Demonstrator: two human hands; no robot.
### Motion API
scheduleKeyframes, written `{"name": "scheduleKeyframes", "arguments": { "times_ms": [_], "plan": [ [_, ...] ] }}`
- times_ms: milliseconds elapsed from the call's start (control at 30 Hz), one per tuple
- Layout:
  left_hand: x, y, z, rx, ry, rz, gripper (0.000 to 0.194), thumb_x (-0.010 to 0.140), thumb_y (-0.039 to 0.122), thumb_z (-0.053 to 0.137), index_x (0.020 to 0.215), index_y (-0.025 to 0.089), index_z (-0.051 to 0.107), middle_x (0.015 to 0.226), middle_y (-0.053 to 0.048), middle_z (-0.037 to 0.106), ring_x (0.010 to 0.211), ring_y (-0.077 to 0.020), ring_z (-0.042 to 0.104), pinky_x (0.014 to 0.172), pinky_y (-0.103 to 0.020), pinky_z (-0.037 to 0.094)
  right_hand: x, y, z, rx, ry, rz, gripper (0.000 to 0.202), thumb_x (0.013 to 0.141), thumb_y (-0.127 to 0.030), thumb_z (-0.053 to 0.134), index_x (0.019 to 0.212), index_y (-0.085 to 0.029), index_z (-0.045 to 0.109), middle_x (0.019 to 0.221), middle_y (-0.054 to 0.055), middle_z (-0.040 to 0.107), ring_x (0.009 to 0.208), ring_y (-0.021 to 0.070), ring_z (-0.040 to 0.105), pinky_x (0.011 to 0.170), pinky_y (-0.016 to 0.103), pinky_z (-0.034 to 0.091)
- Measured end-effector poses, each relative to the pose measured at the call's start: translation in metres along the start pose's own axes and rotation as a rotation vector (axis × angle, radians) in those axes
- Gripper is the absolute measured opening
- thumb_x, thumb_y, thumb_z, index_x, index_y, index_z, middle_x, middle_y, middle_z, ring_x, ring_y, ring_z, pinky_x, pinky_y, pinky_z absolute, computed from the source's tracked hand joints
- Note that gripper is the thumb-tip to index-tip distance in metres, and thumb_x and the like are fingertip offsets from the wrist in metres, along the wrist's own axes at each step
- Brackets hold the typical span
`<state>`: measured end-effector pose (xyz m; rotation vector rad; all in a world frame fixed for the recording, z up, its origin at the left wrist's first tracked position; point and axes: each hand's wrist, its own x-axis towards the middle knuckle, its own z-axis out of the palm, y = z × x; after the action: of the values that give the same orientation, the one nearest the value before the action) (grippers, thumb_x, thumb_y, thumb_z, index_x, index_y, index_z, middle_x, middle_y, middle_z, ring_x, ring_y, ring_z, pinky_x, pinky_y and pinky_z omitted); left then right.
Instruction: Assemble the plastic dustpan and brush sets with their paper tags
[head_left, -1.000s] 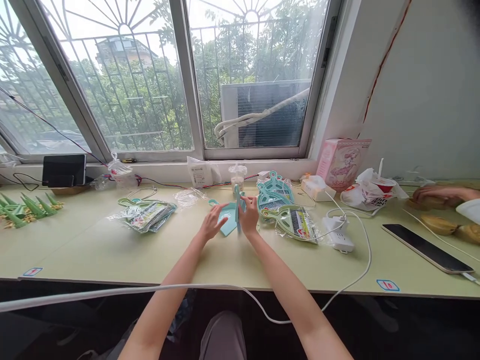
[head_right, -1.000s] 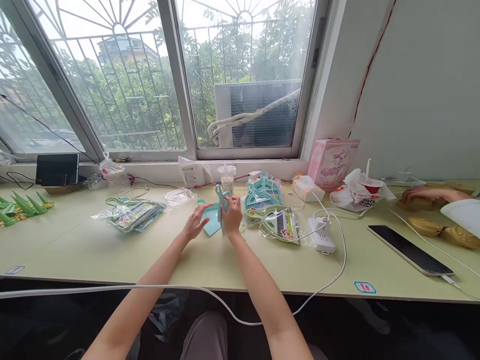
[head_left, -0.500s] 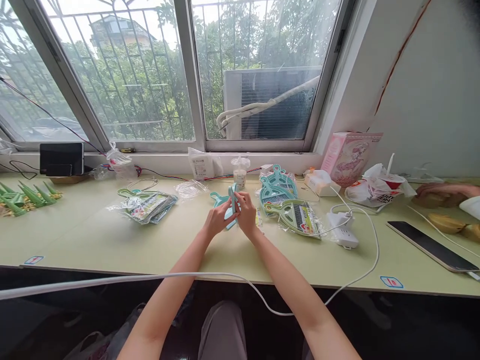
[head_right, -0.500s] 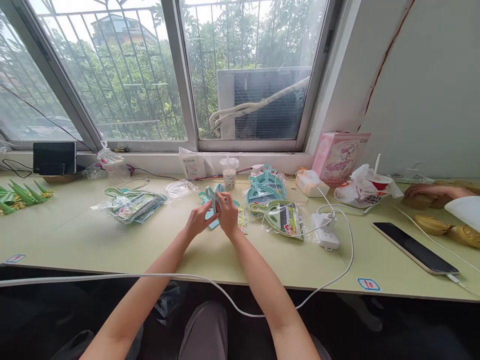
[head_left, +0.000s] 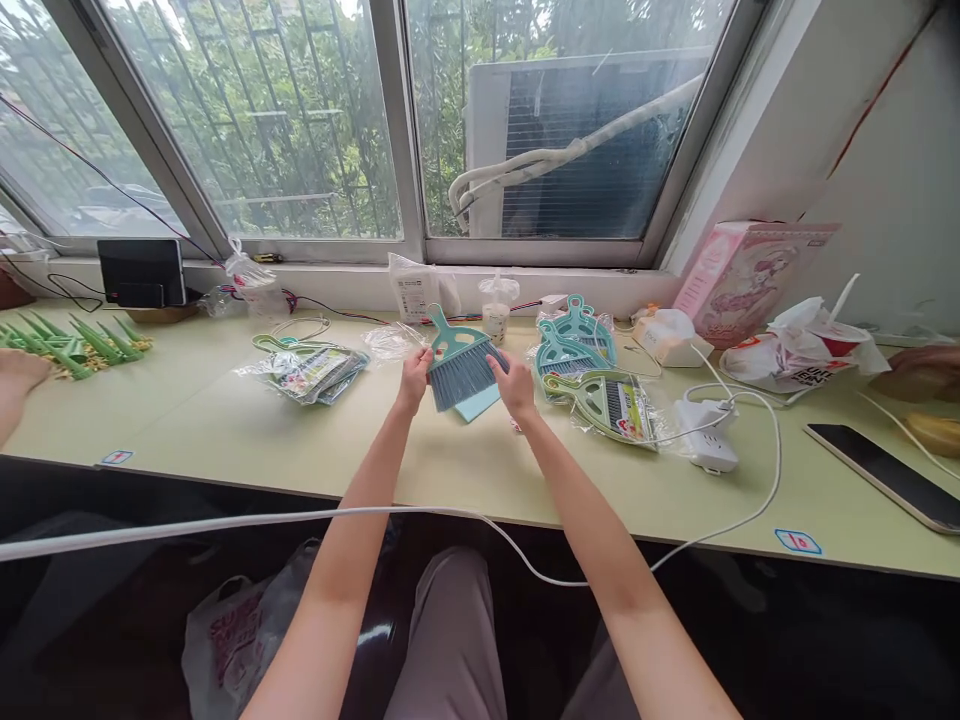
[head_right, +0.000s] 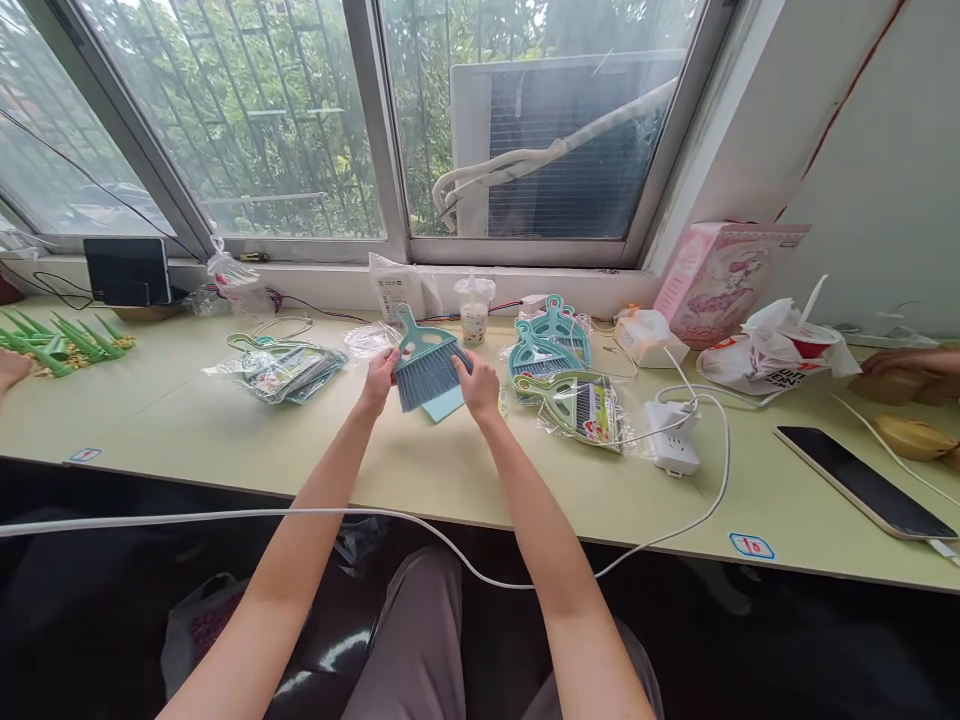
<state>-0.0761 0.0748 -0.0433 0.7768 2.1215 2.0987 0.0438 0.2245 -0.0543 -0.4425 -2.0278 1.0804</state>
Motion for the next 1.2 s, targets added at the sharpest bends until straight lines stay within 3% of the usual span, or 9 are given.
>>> {"name": "scheduleKeyframes", "arguments": {
  "times_ms": [100,200,333,467,567,700,933,1033,1200],
  "plan": [
    [0.002,-0.006,0.001,-0.062,-0.168,-0.143,0.033,0.087,0.045,0.053,0.094,0.015,0.065,0.067,-0.001,0.053,0.055,-0.0125,0.048,0.053,-0.024,0.039,0.013,0.022,-0.002,0.228,-0.025,0.133,0.040,0.086,-0.050,0.056,0.102,-0.017,0.072,0.097,0.008,0.072,0.091,0.0218,0.063,0.084,0.032,0.046],
    [0.003,-0.012,0.000,0.000,-0.162,-0.157,0.048,0.091,0.056,0.042,0.098,0.014,0.065,0.075,-0.006,0.061,0.062,-0.0158,0.056,0.059,-0.026,0.044,0.017,0.030,-0.006,0.401,-0.046,0.260,0.040,0.075,-0.051,0.066,0.088,-0.013,0.073,0.088,0.008,0.071,0.082,0.0182,0.062,0.073,0.028,0.046],
    [0.006,-0.021,-0.009,0.577,0.177,-0.141,0.054,0.093,0.061,0.033,0.101,0.016,0.063,0.098,-0.015,0.067,0.098,-0.0286,0.062,0.083,-0.037,0.047,0.015,0.027,-0.013,0.506,0.049,0.433,0.039,0.068,-0.044,0.072,0.091,-0.012,0.073,0.091,0.008,0.071,0.076,0.0146,0.060,0.062,0.024,0.045],
    [0.005,-0.030,-0.009,0.956,0.015,-0.249,0.049,0.085,0.063,0.049,0.090,0.017,0.066,0.113,-0.021,0.064,0.120,-0.0383,0.050,0.092,-0.044,0.042,0.015,0.024,-0.018,0.543,0.122,0.521,0.030,0.070,-0.036,0.072,0.090,-0.014,0.073,0.092,0.006,0.071,0.076,0.0138,0.061,0.061,0.022,0.047],
    [0.002,-0.034,0.000,0.904,-0.123,-0.196,0.023,0.084,0.041,0.058,0.089,0.020,0.066,0.118,-0.016,0.063,0.122,-0.0340,0.050,0.092,-0.039,0.041,0.017,0.024,-0.021,0.603,0.122,0.553,0.027,0.069,-0.034,0.074,0.089,-0.015,0.073,0.086,0.004,0.071,0.072,0.0130,0.062,0.060,0.022,0.047],
    [0.005,-0.035,0.005,0.707,0.007,-0.154,0.009,0.084,0.017,0.054,0.088,0.019,0.061,0.105,-0.014,0.066,0.110,-0.0294,0.057,0.090,-0.036,0.041,0.015,0.026,-0.018,0.618,0.049,0.525,0.030,0.068,-0.034,0.075,0.091,-0.015,0.073,0.086,0.005,0.072,0.071,0.0129,0.062,0.062,0.023,0.048],
    [0.011,-0.034,0.008,-0.003,0.058,-0.084,0.032,0.091,0.033,0.055,0.119,0.018,0.051,0.094,-0.007,0.067,0.089,-0.0206,0.064,0.080,-0.031,0.047,0.010,0.036,0.006,0.234,0.067,0.379,0.034,0.082,-0.040,0.057,0.096,-0.014,0.072,0.094,0.008,0.072,0.086,0.0202,0.064,0.075,0.028,0.049],
    [0.008,-0.036,0.014,-0.048,-0.041,0.063,0.038,0.078,0.037,0.071,0.108,0.017,0.060,0.096,-0.007,0.068,0.093,-0.0222,0.064,0.084,-0.031,0.047,0.006,0.031,0.008,0.011,0.028,0.301,0.031,0.088,-0.035,0.049,0.102,-0.016,0.069,0.099,0.009,0.072,0.093,0.0220,0.064,0.082,0.030,0.046],
    [0.002,-0.031,0.017,0.014,-0.041,0.193,0.033,0.080,0.042,0.065,0.100,0.015,0.069,0.089,-0.006,0.070,0.088,-0.0226,0.063,0.081,-0.032,0.047,-0.004,0.012,0.000,-0.346,0.087,0.038,0.035,0.094,-0.042,0.047,0.112,-0.019,0.065,0.112,0.013,0.066,0.106,0.0268,0.058,0.093,0.038,0.040]
  ]
}}
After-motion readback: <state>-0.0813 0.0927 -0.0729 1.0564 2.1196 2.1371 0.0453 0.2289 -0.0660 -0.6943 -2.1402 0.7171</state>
